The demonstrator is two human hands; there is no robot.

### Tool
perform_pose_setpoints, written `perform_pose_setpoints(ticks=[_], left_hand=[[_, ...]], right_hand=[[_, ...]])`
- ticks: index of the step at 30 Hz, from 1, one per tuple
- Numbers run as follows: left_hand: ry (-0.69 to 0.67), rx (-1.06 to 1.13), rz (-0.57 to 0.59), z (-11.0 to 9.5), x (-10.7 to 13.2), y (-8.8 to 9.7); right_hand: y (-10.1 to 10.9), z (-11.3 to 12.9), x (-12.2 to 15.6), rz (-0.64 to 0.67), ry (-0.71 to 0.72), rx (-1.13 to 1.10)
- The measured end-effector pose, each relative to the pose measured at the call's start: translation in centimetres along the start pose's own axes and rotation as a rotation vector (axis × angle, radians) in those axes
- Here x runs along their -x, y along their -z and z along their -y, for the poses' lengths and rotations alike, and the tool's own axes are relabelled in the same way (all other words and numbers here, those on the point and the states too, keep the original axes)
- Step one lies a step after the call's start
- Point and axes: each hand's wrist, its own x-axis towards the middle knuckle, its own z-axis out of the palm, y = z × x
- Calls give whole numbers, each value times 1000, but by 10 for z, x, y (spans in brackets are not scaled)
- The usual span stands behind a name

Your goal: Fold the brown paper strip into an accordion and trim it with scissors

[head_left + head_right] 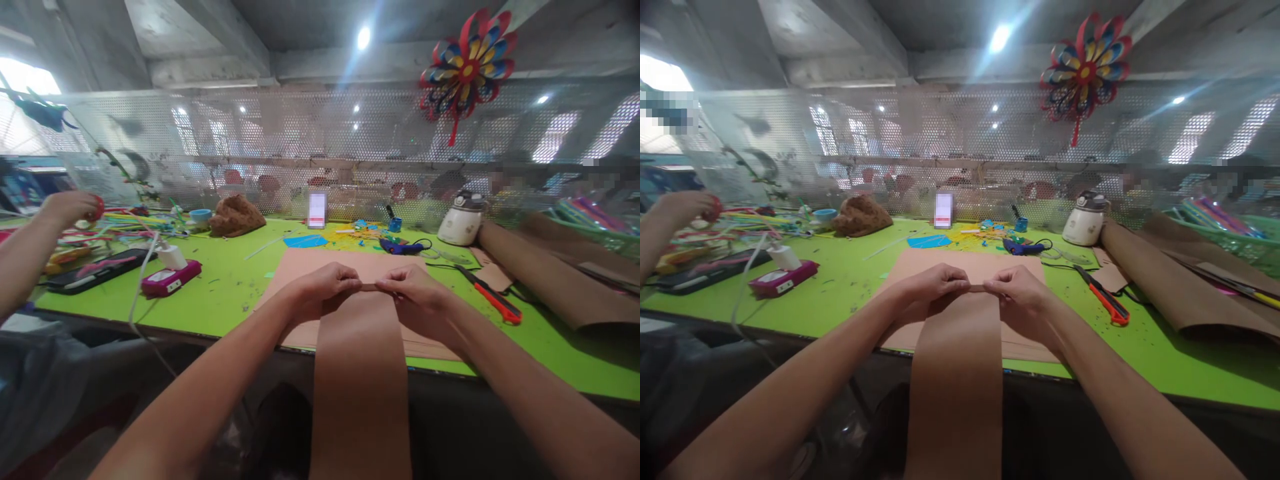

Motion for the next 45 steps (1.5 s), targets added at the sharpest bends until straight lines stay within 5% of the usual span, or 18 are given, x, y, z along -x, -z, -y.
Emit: perform_pose_setpoints(ticks=[10,17,27,39,45], left_hand=[[98,172,77,-10,4,3],[96,186,87,-17,4,1],[152,116,113,-12,6,4],[80,-8,126,8,5,7],[33,-10,150,5,3,6]], right_hand=[[3,-1,1,58,40,107],[-10,18,4,138,-33,-8],[-23,11,20,92,-162,-394],[-14,1,17,103,-146,-379],[-7,9,7,188,-60,-6]])
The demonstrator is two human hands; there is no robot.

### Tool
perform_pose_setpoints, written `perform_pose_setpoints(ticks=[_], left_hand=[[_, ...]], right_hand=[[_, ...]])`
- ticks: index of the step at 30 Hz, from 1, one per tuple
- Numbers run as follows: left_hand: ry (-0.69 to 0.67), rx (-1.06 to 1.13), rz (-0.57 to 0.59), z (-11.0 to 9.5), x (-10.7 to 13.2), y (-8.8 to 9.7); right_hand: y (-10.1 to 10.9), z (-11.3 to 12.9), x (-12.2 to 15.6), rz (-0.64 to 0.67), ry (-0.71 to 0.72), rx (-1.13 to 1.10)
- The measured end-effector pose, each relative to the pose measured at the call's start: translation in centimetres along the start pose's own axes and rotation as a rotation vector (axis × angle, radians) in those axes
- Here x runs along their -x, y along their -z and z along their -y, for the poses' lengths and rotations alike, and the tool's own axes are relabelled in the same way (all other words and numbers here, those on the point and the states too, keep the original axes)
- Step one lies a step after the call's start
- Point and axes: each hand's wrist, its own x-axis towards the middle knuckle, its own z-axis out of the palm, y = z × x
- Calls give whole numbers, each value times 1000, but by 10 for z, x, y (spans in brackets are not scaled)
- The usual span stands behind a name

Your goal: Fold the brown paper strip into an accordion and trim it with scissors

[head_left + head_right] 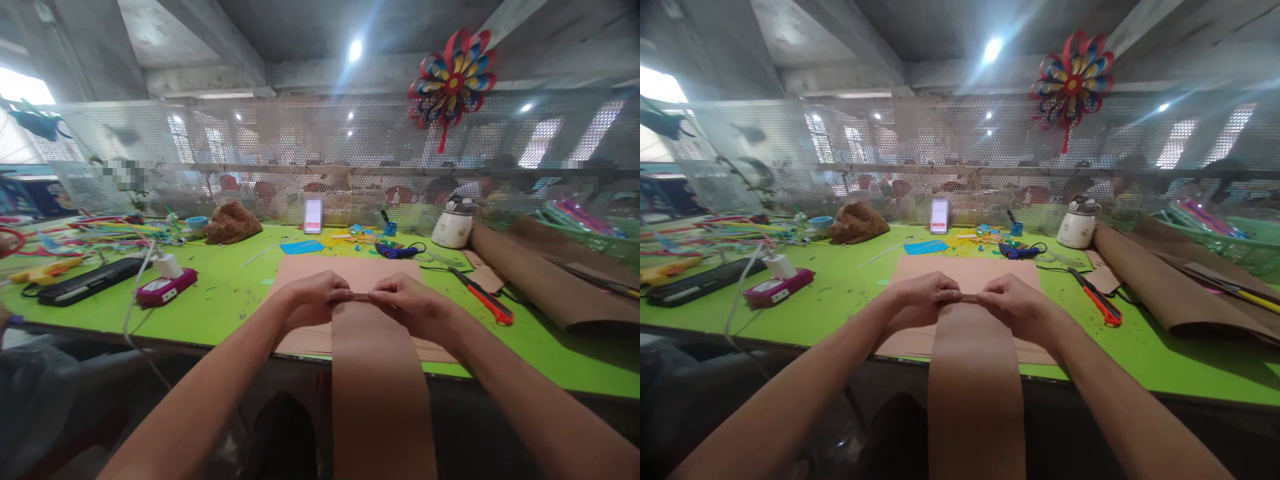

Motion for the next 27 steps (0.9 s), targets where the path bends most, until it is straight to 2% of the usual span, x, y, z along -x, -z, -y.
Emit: perform_pose_setpoints(ticks=[4,7,12,17,27], left_hand=[[-27,5,4,-5,-3,-2],[-18,54,9,-8,-3,-3],[-17,75,7,-8,0,2],[-23,29,-19,-6,4,7],[91,92,-120,16,4,13]], right_hand=[[1,2,-6,11,146,243],[-1,-1,-7,-29,194,333],[0,-3,-5,-51,160,279],[12,-5,-7,-47,168,344],[29,-4,1,-41,71,251]])
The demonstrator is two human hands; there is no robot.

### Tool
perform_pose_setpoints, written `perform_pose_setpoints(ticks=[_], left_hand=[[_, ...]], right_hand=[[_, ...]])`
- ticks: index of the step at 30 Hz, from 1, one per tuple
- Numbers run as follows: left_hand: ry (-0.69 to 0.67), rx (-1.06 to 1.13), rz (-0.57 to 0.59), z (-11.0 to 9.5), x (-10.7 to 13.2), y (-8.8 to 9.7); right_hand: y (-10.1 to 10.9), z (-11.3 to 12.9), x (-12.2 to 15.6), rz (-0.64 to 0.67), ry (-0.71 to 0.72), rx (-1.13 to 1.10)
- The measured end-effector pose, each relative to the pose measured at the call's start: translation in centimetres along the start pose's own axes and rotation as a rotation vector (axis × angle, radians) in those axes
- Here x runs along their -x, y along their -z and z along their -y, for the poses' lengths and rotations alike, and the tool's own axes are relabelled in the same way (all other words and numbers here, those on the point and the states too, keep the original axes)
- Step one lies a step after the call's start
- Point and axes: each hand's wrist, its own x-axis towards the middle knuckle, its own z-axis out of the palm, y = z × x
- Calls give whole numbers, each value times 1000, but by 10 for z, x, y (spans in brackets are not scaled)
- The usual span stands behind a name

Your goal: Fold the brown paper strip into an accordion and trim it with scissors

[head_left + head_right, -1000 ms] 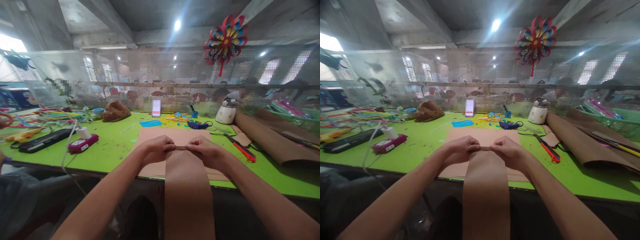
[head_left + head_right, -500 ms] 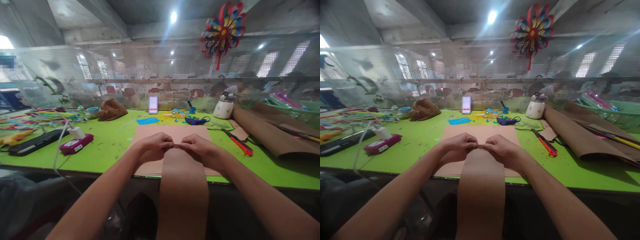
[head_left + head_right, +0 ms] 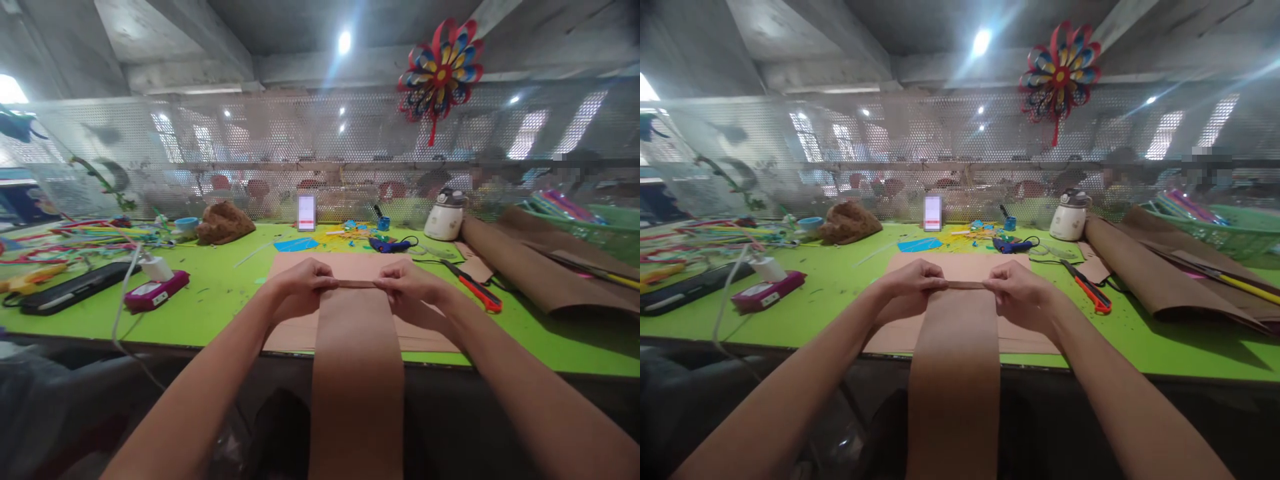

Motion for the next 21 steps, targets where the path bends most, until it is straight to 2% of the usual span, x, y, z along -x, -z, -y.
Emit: perform_pose_setpoints(ticks=[8,12,16,18,21], left_hand=[[-29,26,38,2,5,6],[-9,115,107,4,7,8],[13,180,99,5,9,8],[26,236,79,4,10,7],[4,395,16,-2,13,7]], right_hand=[[-1,-2,0,-15,-49,-58],[-3,0,1,-42,-51,-56],[-4,-2,1,-16,-26,-129],[-2,-4,0,-37,-4,-212],[-1,-5,-2,-138,77,-483]])
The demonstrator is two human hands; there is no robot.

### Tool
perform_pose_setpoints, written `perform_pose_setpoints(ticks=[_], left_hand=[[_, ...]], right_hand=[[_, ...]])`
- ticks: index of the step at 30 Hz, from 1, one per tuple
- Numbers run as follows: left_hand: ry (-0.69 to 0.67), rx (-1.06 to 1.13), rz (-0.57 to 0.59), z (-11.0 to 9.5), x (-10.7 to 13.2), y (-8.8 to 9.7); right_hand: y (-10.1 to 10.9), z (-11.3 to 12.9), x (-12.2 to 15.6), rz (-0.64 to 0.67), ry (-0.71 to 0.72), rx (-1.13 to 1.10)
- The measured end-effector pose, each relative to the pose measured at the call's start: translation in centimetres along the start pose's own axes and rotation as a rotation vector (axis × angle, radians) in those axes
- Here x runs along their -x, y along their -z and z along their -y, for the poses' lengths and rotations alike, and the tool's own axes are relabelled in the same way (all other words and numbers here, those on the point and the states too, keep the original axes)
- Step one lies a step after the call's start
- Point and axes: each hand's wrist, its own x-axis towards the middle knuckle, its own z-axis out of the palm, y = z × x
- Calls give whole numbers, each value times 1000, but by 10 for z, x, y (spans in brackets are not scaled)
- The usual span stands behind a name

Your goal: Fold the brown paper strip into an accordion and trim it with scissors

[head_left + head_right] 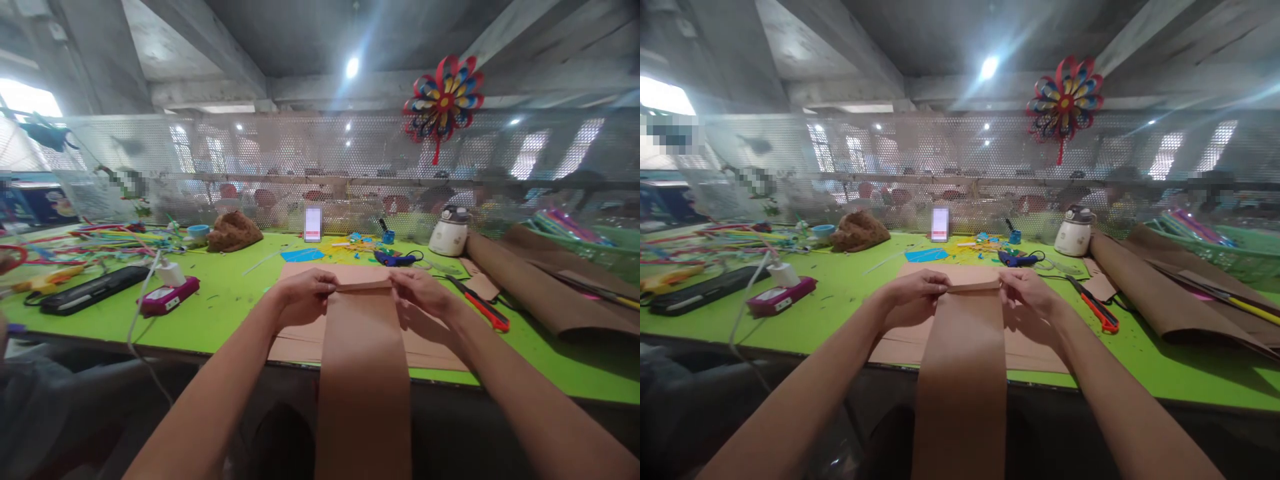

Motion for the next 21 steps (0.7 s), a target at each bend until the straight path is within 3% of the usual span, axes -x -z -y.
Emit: perform_pose_setpoints(ticks=[3,8,15,18,21], left_hand=[[-51,214,-14,-6,1,-7],[-8,501,116,-8,-5,-27],[33,553,198,-6,-6,-42],[34,567,168,-5,-7,-41],[44,556,21,-3,-10,-39]], right_hand=[[-9,3,-1,-19,56,-222],[-35,8,-2,188,71,-215],[-32,5,0,124,181,-213],[-28,7,3,108,91,-237],[-27,6,1,123,-103,-165]])
